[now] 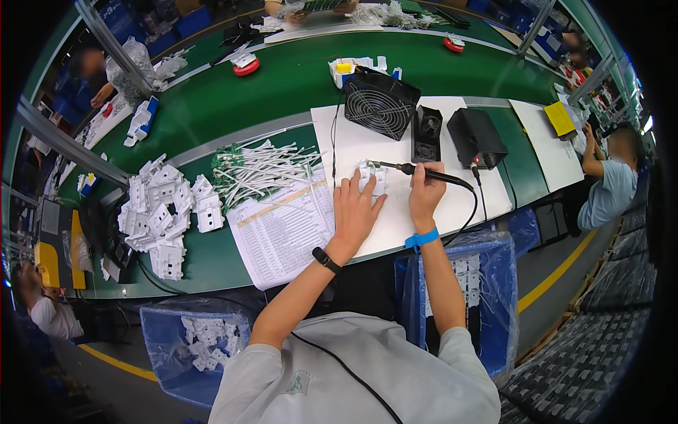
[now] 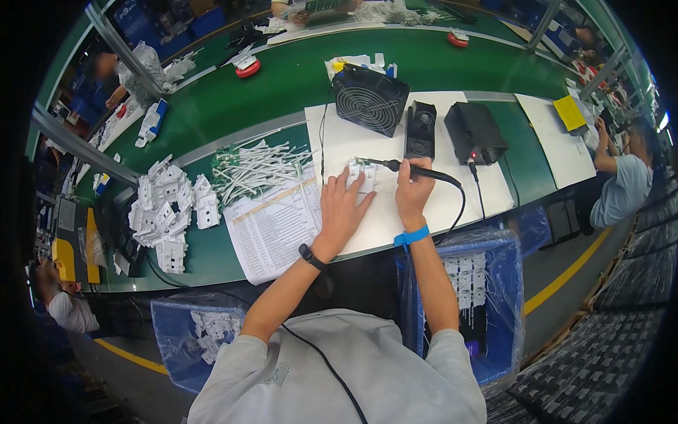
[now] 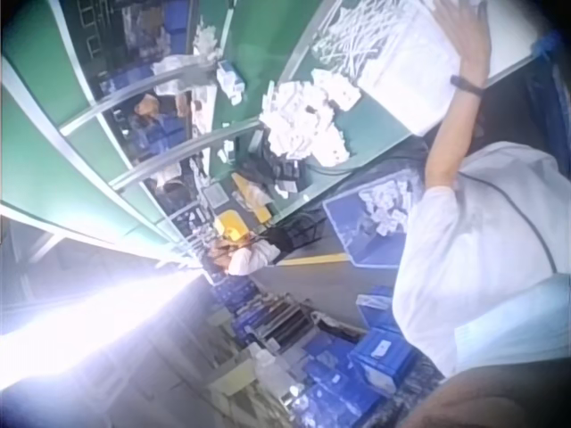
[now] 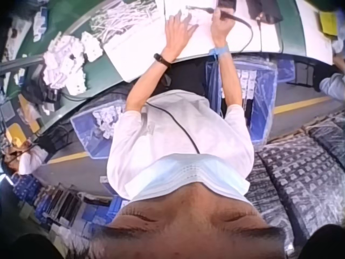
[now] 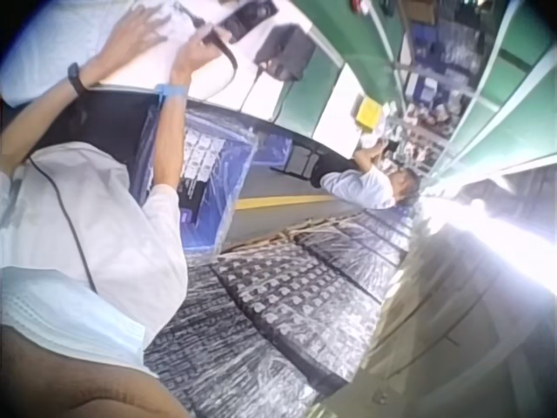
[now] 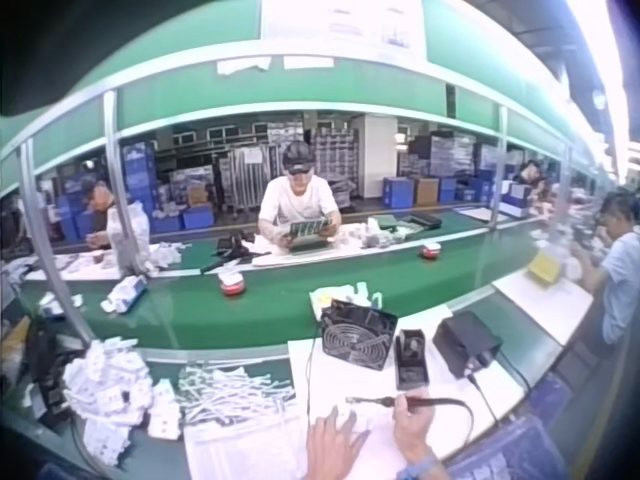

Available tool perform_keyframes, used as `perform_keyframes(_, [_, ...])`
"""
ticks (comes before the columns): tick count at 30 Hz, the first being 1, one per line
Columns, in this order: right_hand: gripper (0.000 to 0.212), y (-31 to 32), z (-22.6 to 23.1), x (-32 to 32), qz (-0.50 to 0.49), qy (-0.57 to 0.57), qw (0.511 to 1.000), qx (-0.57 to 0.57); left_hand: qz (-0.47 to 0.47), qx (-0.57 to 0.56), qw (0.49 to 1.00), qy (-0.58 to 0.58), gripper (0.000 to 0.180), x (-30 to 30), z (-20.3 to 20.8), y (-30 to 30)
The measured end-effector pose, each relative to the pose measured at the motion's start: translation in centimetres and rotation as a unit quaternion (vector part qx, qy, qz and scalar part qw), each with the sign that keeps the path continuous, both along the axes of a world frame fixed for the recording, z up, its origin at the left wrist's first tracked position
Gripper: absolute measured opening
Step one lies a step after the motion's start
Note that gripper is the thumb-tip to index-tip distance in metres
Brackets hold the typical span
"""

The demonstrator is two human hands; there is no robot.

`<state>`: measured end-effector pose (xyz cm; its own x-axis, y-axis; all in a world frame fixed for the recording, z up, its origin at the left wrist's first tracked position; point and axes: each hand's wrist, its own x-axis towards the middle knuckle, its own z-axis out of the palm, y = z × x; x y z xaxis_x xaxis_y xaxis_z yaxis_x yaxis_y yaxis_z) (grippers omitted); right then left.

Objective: Soldering wires to electronic components housed in white plastic casings on an assembly line.

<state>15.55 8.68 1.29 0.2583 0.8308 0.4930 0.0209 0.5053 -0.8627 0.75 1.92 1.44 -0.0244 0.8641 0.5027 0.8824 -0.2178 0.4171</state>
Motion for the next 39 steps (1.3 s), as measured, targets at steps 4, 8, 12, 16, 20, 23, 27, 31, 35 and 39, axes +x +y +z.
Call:
perform_keyframes(4, [0.010,0.1,-0.4,0.9,-0.012,0.010,1.000,-0.016,0.002,-0.008,1.000,0.009,0.046,0.3,0.2,0.0])
perform_keyframes(8, [0.011,0.0,0.2,0.3,-0.006,-0.021,1.000,0.005,0.006,-0.007,1.000,0.012,0.046,0.2,0.1,0.0])
perform_keyframes(12, [0.013,-0.1,0.6,0.1,-0.011,-0.031,0.999,0.003,0.006,-0.008,1.000,0.009,0.046,0.2,0.1,0.0])
perform_keyframes(16, [0.013,-0.1,0.1,0.5,-0.030,-0.049,0.998,-0.002,0.000,-0.015,1.000,0.004,0.046,0.2,0.1,0.0])
perform_keyframes(20, [0.012,0.1,-0.2,0.7,-0.045,-0.066,0.997,-0.001,0.002,-0.014,1.000,0.002,0.046,0.1,0.1,0.0])
perform_keyframes(23, [0.013,0.0,-0.3,0.7,-0.036,-0.065,0.997,0.004,0.004,-0.011,1.000,0.004,0.046,0.1,0.1,0.0])
perform_keyframes(27, [0.014,-0.1,-0.1,0.5,-0.018,-0.071,0.997,0.020,0.001,-0.008,1.000,-0.003,0.046,0.0,0.0,-0.1])
perform_keyframes(31, [0.010,-0.1,-0.2,0.9,-0.016,-0.081,0.997,0.013,0.000,-0.002,1.000,-0.009,0.046,0.1,-0.2,-0.1])
perform_keyframes(35, [0.010,0.1,-0.3,0.8,-0.019,-0.093,0.995,0.010,0.001,-0.002,1.000,-0.011,0.047,-0.1,-0.4,0.0])
perform_keyframes(39, [0.010,0.0,0.1,0.7,-0.021,-0.087,0.996,0.008,0.002,-0.008,1.000,-0.014,0.047,-0.1,-0.2,0.0])
